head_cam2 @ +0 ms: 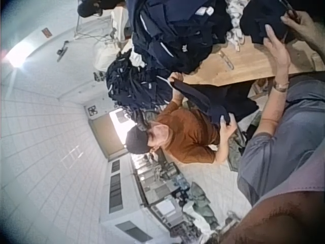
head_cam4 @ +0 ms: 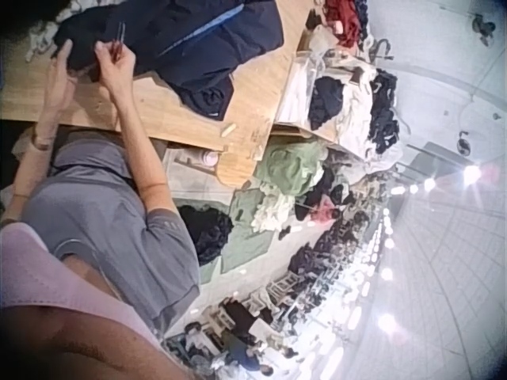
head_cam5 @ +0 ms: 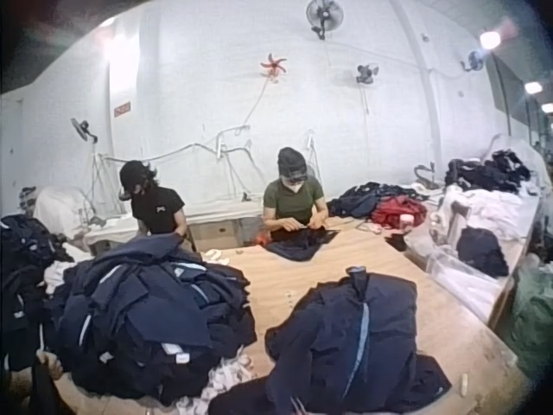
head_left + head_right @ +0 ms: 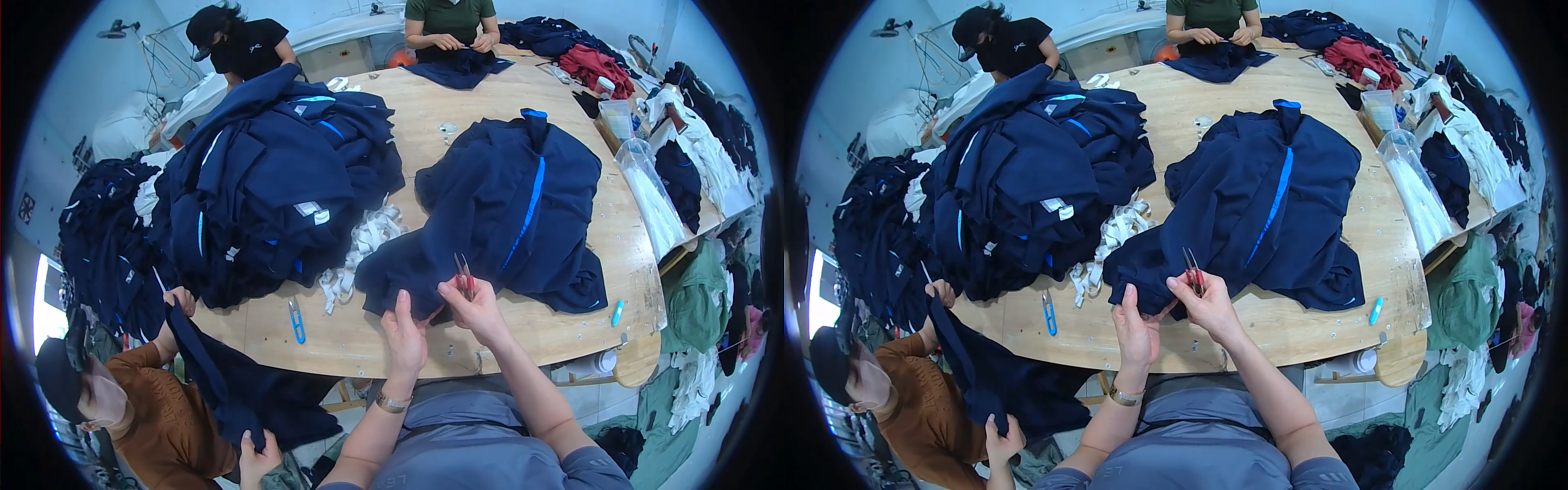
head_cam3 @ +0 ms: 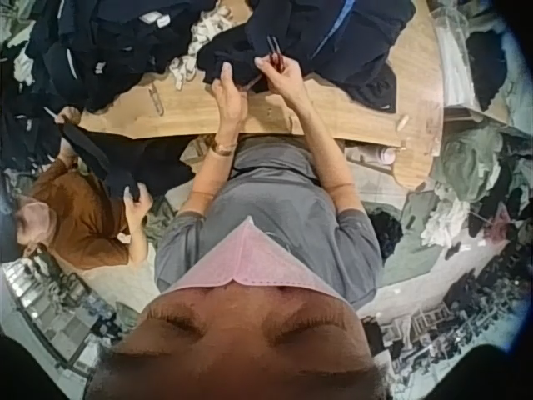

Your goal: Trimming loose threads from blue garments using a small pair of thread snips.

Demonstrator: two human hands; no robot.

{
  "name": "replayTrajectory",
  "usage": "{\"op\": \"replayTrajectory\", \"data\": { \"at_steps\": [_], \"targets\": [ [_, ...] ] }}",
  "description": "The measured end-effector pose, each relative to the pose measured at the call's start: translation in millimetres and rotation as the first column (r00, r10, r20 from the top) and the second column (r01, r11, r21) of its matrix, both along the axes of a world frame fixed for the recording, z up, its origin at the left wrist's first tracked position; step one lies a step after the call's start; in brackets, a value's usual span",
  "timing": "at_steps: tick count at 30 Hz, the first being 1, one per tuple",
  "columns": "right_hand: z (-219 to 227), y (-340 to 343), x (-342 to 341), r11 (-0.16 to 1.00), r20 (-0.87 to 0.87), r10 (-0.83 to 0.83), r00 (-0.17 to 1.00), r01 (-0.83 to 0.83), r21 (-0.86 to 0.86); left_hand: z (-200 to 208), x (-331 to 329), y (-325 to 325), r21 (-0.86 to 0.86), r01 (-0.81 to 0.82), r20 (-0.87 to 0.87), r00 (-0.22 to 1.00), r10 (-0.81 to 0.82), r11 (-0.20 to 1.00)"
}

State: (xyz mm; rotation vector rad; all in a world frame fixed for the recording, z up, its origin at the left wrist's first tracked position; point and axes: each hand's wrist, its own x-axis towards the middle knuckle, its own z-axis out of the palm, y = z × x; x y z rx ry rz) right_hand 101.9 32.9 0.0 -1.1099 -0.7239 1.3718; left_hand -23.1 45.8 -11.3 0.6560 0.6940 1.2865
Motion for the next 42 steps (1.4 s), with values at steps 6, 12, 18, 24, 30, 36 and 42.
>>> {"op": "replayTrajectory", "data": {
  "at_steps": [6,12,18,24,30,36,42],
  "targets": [
    [2.4,0.1,4.1,0.999,0.024,0.035,0.999,-0.035,0.005,9.9,-5.8,3.6,-0.031,0.171,0.024,0.985,-0.171,0.985],
    [4.7,-0.1,8.3,0.993,0.006,0.108,0.994,-0.108,0.038,9.3,-7.3,4.6,0.013,0.192,-0.062,0.980,-0.191,0.981],
    [6.7,-2.2,7.3,0.994,0.027,0.101,0.995,-0.102,0.038,6.9,-9.1,4.9,0.001,0.181,-0.020,0.983,-0.181,0.984],
    [10.6,-2.5,3.6,0.994,0.149,0.086,0.985,-0.096,0.060,3.7,-9.7,5.8,0.002,0.169,0.019,0.985,-0.169,0.986],
    [7.6,-1.4,2.9,0.992,0.157,0.084,0.984,-0.097,0.075,2.3,-10.1,4.7,-0.049,0.125,0.048,0.991,-0.122,0.991],
    [9.2,-1.2,3.2,0.994,0.148,0.092,0.985,-0.099,0.044,1.0,-10.8,4.4,-0.027,0.133,0.037,0.991,-0.132,0.991],
    [6.2,-0.4,5.2,0.995,0.115,0.088,0.989,-0.092,0.028,2.8,-9.7,3.9,-0.002,0.149,0.043,0.988,-0.149,0.989]
  ]
}}
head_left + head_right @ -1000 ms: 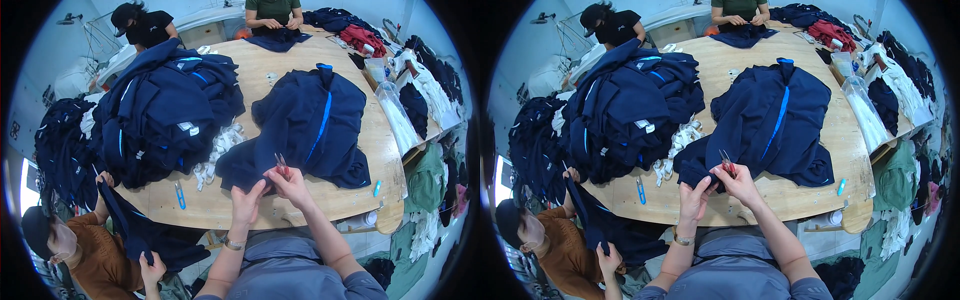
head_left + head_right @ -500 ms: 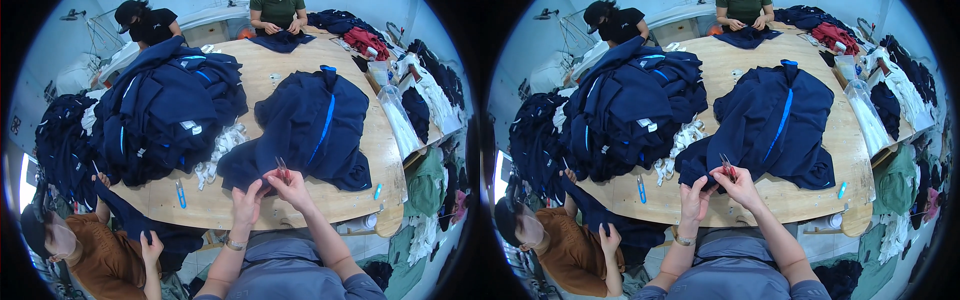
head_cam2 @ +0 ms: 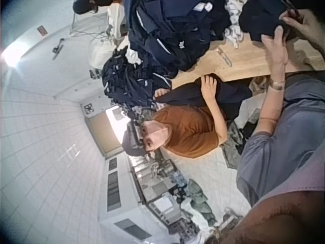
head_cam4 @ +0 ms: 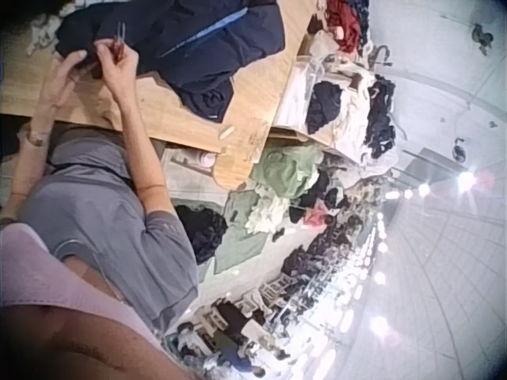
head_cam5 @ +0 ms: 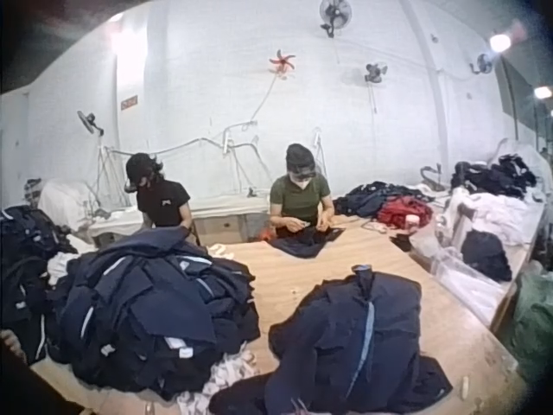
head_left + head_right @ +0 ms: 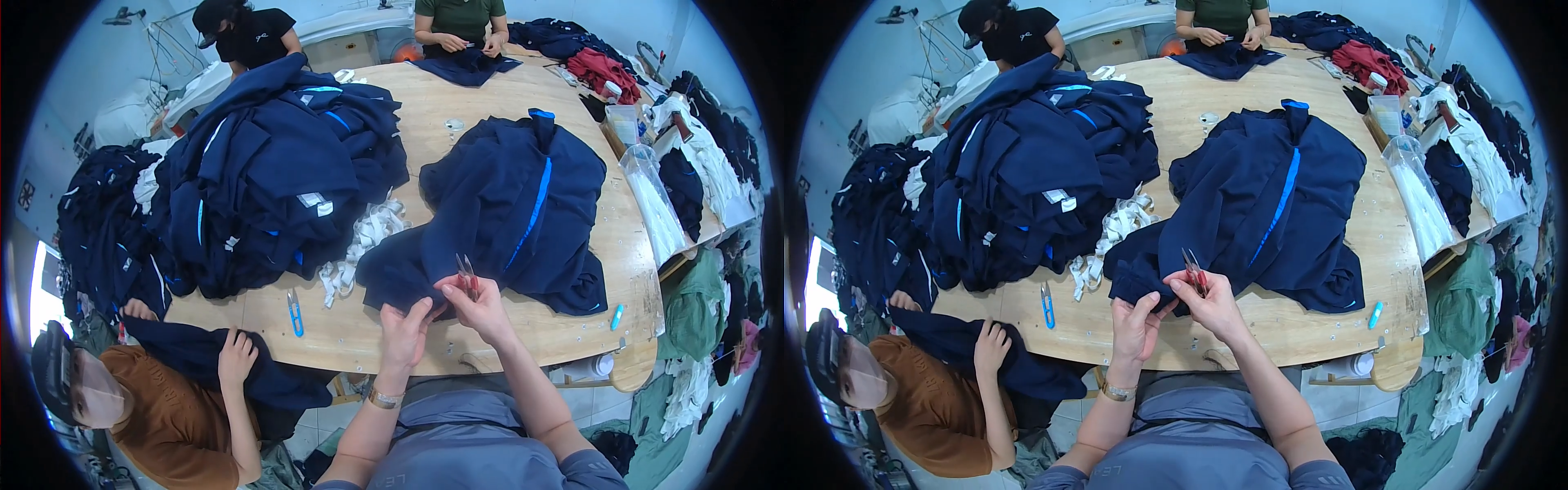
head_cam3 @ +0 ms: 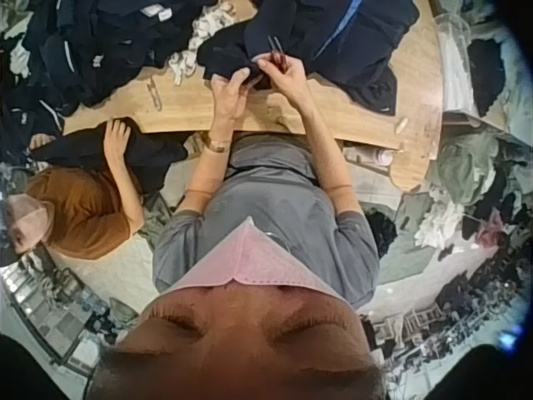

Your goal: Trimming loose threads from blue garments using a small pair of thread snips.

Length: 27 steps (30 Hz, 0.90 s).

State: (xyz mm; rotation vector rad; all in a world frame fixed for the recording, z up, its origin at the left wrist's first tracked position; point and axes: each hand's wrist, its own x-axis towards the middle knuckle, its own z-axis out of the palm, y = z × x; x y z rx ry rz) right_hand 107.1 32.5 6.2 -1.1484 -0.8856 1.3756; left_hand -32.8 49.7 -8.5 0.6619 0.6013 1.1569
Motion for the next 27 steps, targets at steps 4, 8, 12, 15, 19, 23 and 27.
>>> {"op": "replayTrajectory", "data": {
  "at_steps": [4,8,12,15,19,23,27],
  "targets": [
    [2.1,-0.2,-0.4,1.000,-0.009,-0.011,1.000,0.011,-0.003,1.6,0.1,-0.4,-0.004,0.003,-0.007,1.000,-0.003,1.000],
    [2.2,0.1,-1.4,1.000,-0.024,-0.020,1.000,0.020,-0.008,-0.8,-0.3,-0.6,-0.003,0.012,-0.007,1.000,-0.012,1.000],
    [-0.6,0.6,-0.7,1.000,-0.038,-0.015,0.999,0.014,-0.021,-1.3,0.4,-0.7,-0.014,0.005,0.000,1.000,-0.005,1.000],
    [3.5,0.9,-1.3,0.999,-0.046,-0.009,0.999,0.007,-0.031,1.3,0.1,-0.8,-0.011,0.004,0.008,1.000,-0.004,1.000],
    [1.2,1.5,-4.2,0.999,-0.048,-0.028,0.998,0.028,-0.017,5.2,-0.6,-0.2,-0.047,-0.026,0.021,0.999,0.027,0.999],
    [-3.6,0.0,-3.4,0.994,-0.155,-0.108,0.982,0.107,-0.013,11.7,-7.5,6.7,-0.132,-0.147,0.092,0.983,0.159,0.980],
    [-7.9,-1.8,0.2,0.993,-0.145,-0.114,0.983,0.117,0.010,8.2,-14.7,10.6,-0.129,-0.215,0.159,0.959,0.234,0.968]
  ]
}}
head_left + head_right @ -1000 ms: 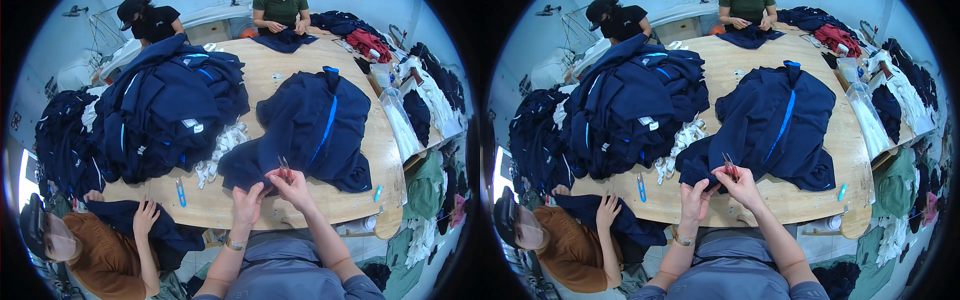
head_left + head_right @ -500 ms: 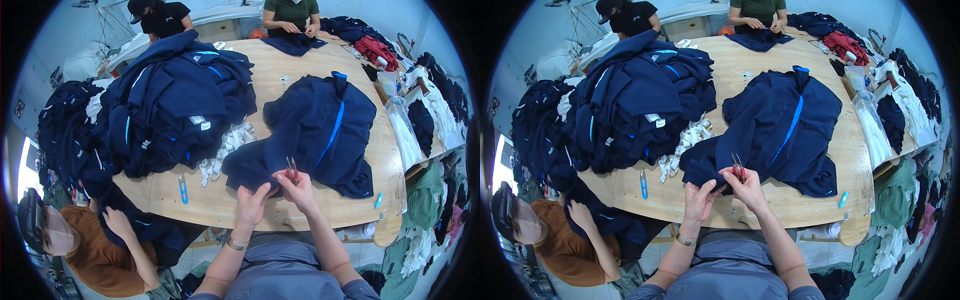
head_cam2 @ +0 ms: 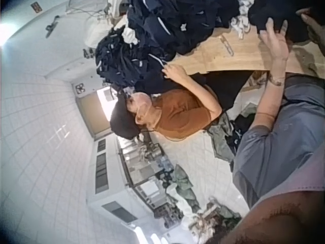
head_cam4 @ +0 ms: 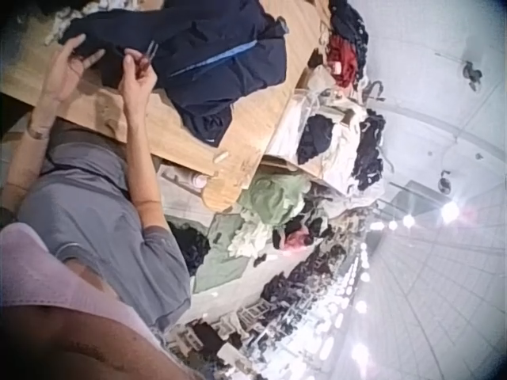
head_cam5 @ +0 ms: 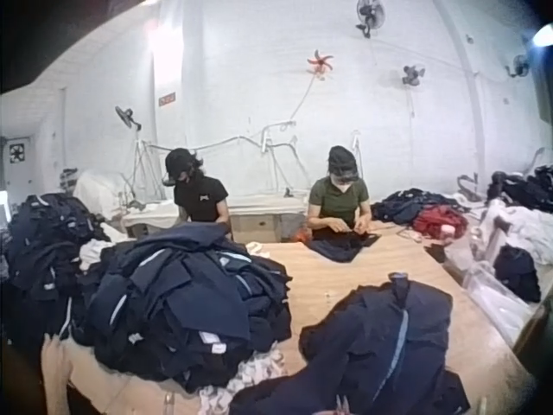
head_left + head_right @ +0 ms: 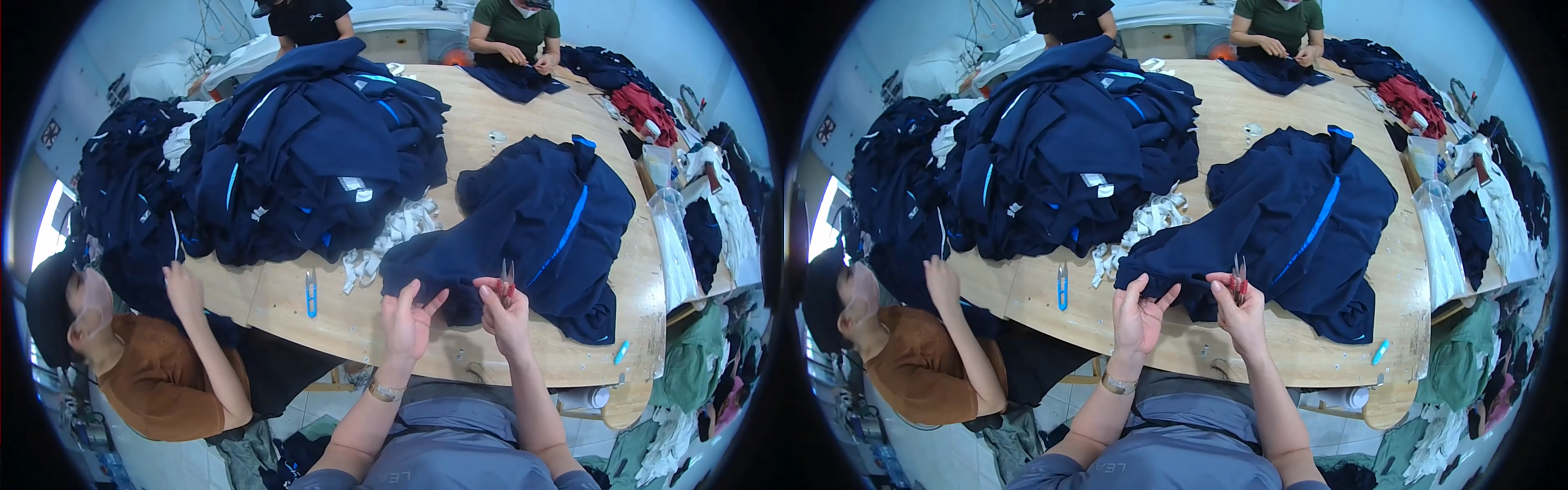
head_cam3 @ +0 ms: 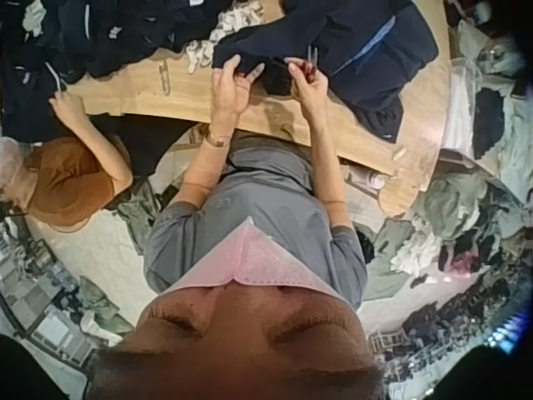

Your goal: Trimming loose threads from blue garments using a small pair of thread snips.

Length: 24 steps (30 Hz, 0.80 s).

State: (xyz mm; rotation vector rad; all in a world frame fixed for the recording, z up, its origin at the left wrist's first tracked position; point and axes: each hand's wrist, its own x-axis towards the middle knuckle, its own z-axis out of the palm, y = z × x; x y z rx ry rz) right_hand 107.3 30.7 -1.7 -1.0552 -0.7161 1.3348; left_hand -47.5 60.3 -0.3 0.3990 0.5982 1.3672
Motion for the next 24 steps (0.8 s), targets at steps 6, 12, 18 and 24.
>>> {"op": "replayTrajectory", "data": {
  "at_steps": [6,12,18,24],
  "targets": [
    [-1.8,-1.8,-2.6,1.000,0.014,0.023,1.000,-0.023,-0.018,10.3,2.7,-1.0,-0.022,-0.073,-0.080,0.994,0.071,0.997],
    [-4.9,-2.8,-0.1,1.000,0.000,0.018,1.000,-0.018,-0.022,0.5,2.9,-1.0,0.051,-0.038,-0.074,0.996,0.042,0.998],
    [0.5,-6.8,0.2,1.000,-0.033,0.006,0.999,-0.006,-0.009,12.0,11.6,-9.1,0.050,0.057,-0.051,0.997,-0.055,0.997],
    [9.8,-12.2,-6.6,0.960,0.234,-0.236,0.943,0.188,0.209,17.9,20.4,-14.8,-0.012,0.296,0.200,0.936,-0.288,0.955]
  ]
}}
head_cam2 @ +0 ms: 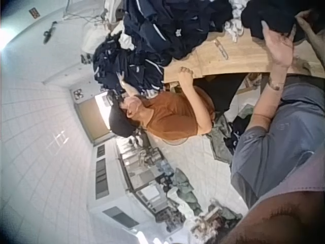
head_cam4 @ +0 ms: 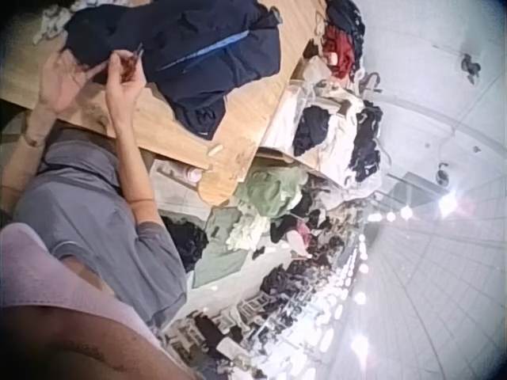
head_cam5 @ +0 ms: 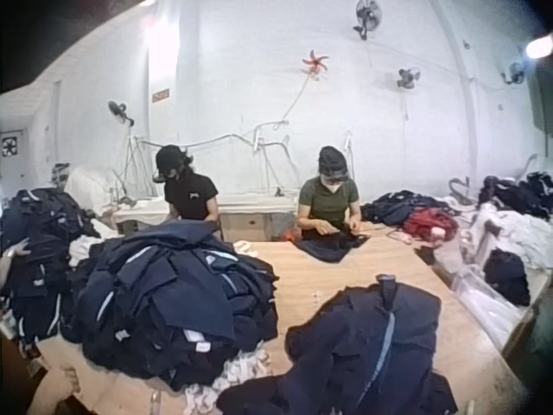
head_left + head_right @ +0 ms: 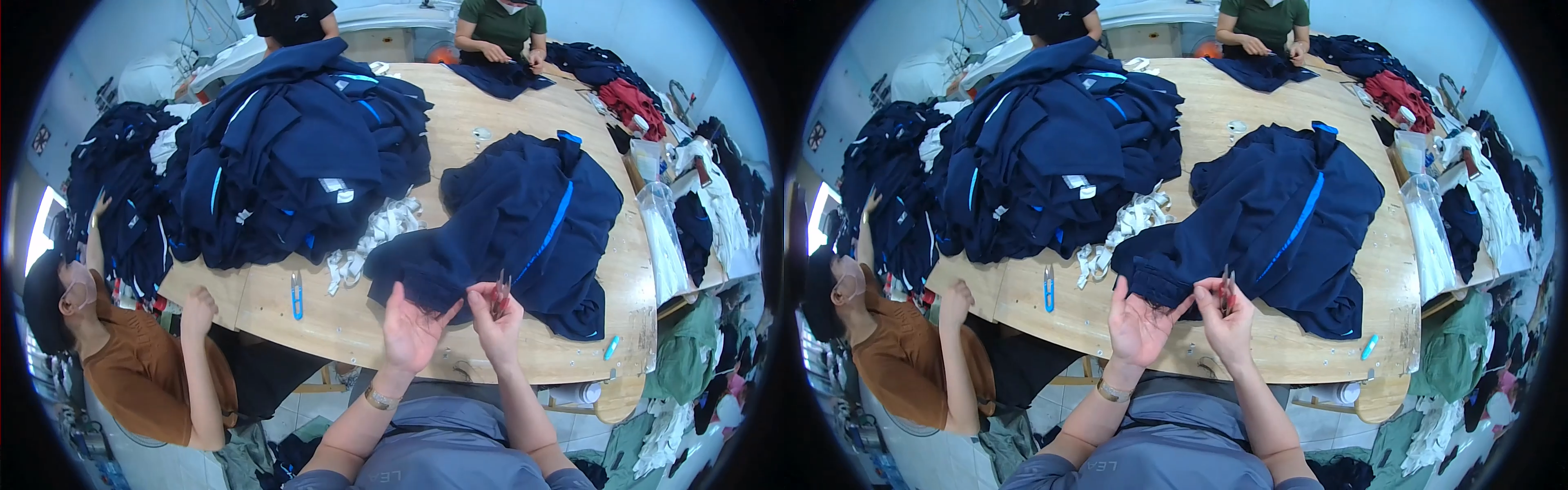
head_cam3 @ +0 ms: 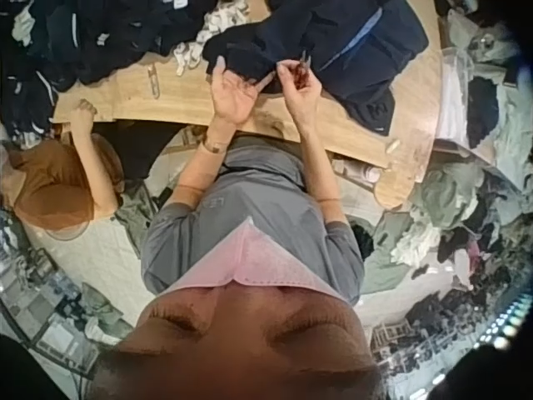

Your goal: Trimming loose threads from blue garments using a small pair of thread snips.

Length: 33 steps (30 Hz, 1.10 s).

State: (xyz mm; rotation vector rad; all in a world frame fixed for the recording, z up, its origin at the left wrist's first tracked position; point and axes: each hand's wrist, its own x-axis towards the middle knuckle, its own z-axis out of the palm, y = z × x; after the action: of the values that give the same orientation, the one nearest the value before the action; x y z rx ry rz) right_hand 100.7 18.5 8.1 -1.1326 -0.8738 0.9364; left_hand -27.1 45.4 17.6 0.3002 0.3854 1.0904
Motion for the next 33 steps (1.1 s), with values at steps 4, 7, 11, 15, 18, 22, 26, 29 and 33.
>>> {"op": "replayTrajectory", "data": {
  "at_steps": [4,7,11,15,18,22,26,29,33],
  "targets": [
    [6.8,-6.0,-6.8,0.999,0.384,0.008,0.923,0.008,-0.039,-23.6,3.6,-6.8,0.060,0.025,0.215,0.976,-0.037,0.998],
    [19.4,-5.0,-18.3,0.999,0.552,-0.036,0.833,0.042,0.001,-25.2,10.4,-16.6,0.063,-0.078,-0.013,0.997,0.079,0.995],
    [5.8,-7.7,-20.6,0.993,0.559,-0.015,0.829,-0.055,0.109,-43.5,2.5,-10.7,0.310,0.061,0.180,0.976,-0.122,0.949],
    [14.5,-19.4,-13.3,0.953,0.333,0.277,0.901,-0.303,0.027,-23.9,6.4,-14.6,0.175,-0.012,0.048,0.999,0.003,0.984],
    [35.3,-29.4,-0.4,0.826,-0.073,0.563,0.823,-0.564,0.017,-13.0,3.0,-10.6,0.081,-0.046,0.109,0.993,0.037,0.996],
    [41.7,-31.9,19.8,0.683,-0.204,0.710,0.674,-0.730,-0.037,-19.6,1.7,-10.5,0.082,-0.018,0.170,0.985,0.004,0.996],
    [43.8,-31.2,30.7,0.543,0.020,0.840,0.543,-0.839,-0.033,-8.4,6.1,-6.3,0.050,-0.063,0.113,0.992,0.057,0.997],
    [50.4,-27.1,33.5,0.536,0.117,0.842,0.527,-0.843,-0.056,-1.9,5.5,-3.7,0.073,-0.114,0.000,0.993,0.115,0.991],
    [30.3,-16.4,11.5,0.972,0.499,0.198,0.844,-0.236,0.013,-1.5,3.1,-4.6,0.098,-0.091,-0.046,0.994,0.096,0.991]
  ]
}}
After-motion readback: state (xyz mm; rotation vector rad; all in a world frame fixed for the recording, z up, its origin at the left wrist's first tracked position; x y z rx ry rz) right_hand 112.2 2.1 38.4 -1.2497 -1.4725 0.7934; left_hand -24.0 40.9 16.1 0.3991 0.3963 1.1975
